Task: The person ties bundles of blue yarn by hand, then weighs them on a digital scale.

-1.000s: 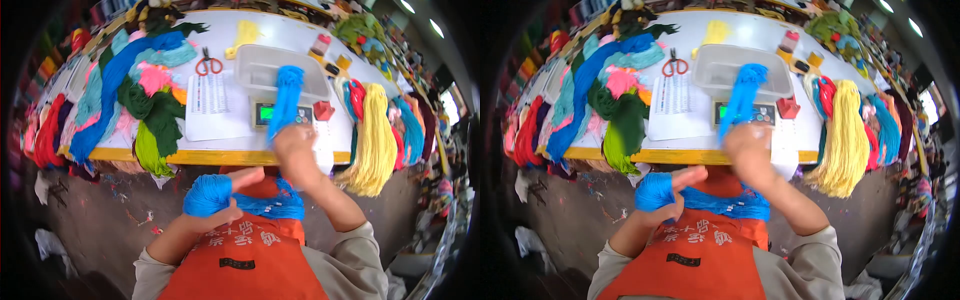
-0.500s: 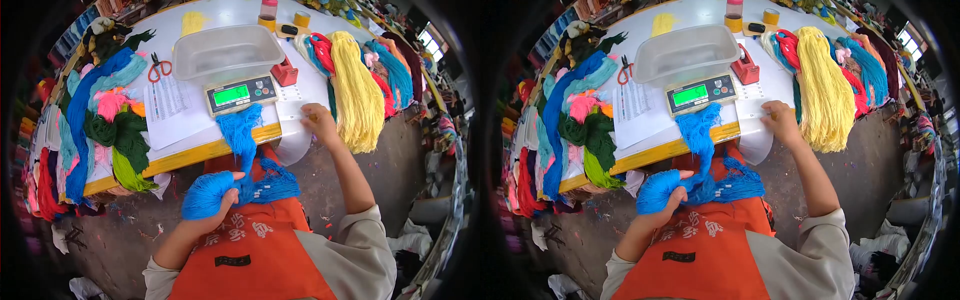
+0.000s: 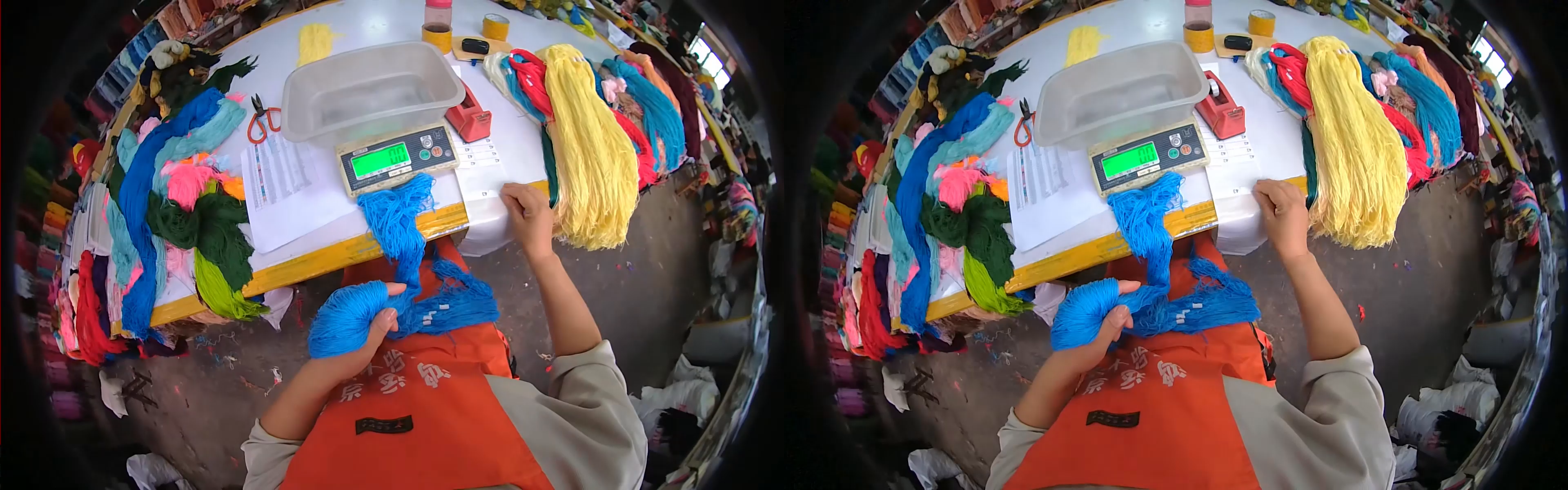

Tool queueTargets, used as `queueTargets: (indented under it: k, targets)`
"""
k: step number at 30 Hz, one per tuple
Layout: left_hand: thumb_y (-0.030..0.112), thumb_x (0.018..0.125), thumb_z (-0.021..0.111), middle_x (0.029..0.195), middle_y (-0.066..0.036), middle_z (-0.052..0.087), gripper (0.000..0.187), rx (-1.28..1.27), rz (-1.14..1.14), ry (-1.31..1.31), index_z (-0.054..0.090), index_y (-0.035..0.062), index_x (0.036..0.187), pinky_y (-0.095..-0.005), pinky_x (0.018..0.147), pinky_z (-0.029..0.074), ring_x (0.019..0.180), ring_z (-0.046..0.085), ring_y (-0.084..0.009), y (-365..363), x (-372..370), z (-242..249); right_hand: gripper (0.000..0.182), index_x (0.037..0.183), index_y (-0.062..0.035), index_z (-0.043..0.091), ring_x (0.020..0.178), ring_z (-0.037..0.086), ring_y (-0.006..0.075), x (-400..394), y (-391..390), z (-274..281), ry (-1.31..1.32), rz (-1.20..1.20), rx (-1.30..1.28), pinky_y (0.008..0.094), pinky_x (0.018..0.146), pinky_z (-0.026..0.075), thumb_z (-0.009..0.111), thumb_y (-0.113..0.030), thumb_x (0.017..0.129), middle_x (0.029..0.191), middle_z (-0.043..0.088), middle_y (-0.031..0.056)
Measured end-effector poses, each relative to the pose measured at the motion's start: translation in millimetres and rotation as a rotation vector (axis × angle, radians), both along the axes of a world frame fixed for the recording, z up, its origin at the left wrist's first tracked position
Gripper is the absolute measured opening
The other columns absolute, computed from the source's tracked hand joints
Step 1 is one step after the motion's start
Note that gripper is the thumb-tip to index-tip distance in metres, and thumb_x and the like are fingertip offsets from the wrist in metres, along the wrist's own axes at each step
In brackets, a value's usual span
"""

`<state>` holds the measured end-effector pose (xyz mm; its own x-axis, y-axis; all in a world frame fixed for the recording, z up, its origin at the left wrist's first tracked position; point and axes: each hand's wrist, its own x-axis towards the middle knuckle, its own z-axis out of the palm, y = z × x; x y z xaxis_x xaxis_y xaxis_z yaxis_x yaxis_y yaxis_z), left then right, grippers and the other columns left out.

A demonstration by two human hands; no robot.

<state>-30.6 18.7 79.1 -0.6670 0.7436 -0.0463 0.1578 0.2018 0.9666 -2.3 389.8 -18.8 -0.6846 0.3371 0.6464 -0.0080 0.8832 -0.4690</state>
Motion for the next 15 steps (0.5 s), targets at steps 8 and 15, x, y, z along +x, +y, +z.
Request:
queueTargets:
  k: [8,15]
  targets:
    - [0.015,0.091,0.062,0.078,-0.010,0.063,0.053,-0.011,-0.072,0.063,0.048,-0.0039,0.139,-0.0304,0.068,0.049,0.069,0.062,-0.0180,10.9,-10.4,6.7,0.010,0.096,-0.0124,0.066,0.095,0.062,0.0242,25.0,-78.2,97.0,-0.183,0.861,-0.042,0.0410,0.093,0.042,0.066,-0.019,0.089,0.097,0.067,0.0042]
    - [0.011,0.093,0.059,0.081,-0.009,0.063,0.054,-0.015,-0.108,0.037,0.043,-0.0030,0.143,-0.0294,0.067,0.049,0.069,0.059,-0.0148,18.7,-7.6,16.2,0.013,0.094,-0.0137,0.063,0.093,0.060,0.0192,12.4,-140.8,121.8,-0.089,0.867,0.263,0.0403,0.097,0.038,0.067,-0.015,0.082,0.091,0.061,0.0003]
